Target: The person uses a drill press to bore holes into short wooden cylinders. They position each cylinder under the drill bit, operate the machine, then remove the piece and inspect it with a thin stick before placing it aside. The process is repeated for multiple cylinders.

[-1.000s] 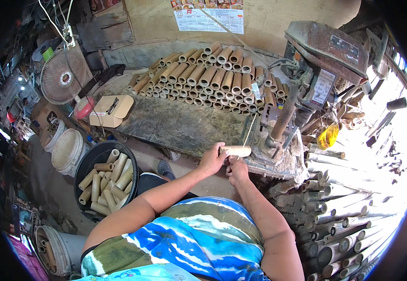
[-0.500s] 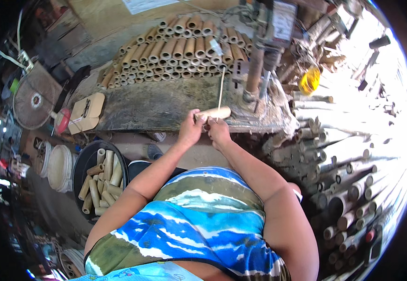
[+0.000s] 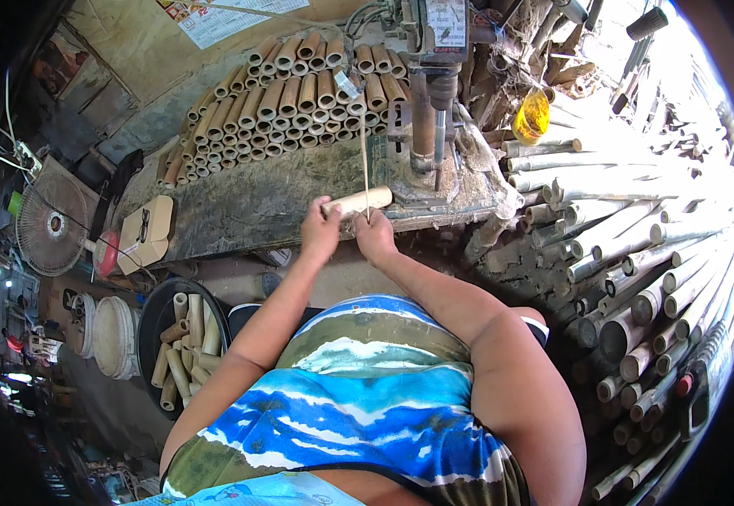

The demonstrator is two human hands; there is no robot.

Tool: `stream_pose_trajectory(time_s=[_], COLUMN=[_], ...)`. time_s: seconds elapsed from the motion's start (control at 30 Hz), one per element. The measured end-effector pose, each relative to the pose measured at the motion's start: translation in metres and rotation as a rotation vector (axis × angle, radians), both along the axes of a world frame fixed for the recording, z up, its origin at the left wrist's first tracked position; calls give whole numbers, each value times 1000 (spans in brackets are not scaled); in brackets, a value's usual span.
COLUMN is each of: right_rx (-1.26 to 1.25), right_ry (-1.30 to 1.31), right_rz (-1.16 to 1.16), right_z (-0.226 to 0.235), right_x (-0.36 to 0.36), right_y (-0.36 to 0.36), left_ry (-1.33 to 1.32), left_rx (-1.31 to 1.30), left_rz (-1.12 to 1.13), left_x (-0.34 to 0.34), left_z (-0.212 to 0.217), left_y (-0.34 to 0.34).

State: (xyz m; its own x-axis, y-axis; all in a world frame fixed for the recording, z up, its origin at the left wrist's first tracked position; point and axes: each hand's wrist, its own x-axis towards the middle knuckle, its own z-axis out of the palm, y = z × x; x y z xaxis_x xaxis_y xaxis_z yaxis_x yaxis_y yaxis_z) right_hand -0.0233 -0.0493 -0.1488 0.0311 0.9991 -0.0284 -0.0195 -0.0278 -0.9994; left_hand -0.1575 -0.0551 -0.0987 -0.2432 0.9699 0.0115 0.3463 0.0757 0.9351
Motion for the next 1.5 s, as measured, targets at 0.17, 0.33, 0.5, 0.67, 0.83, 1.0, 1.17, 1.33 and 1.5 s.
stream_pose_trajectory(time_s=[0.17, 0.33, 0.5, 0.67, 0.83, 1.0, 1.17, 1.33, 1.5], right_rx=[103, 137, 100, 122, -96, -91, -102, -151, -167], right_ry=[-154, -289, -464, -424, -91, 5, 22, 3, 49], right_rz=[-53, -94, -88, -65, 75, 128, 208, 284, 296], right_z=[0, 9, 8, 7, 16, 22, 27, 31, 31], right_x=[19, 38, 48, 49, 43, 49, 62, 74, 73], right_y=[2, 4, 6, 12, 10, 6, 7, -4, -13], left_ry=[200, -57, -62, 170, 511, 357, 334, 456, 476], left_rx=[83, -25, 139, 464, 738, 741, 641, 806, 884], left_rz=[38, 39, 104, 97, -59, -141, -279, -315, -280], left_x=[-5, -11, -19, -23, -16, 5, 9, 3, -5], left_z=[-9, -13, -19, -4, 10, 4, 7, 4, 3], left_y=[15, 21, 24, 6, -5, -12, -9, -28, -37])
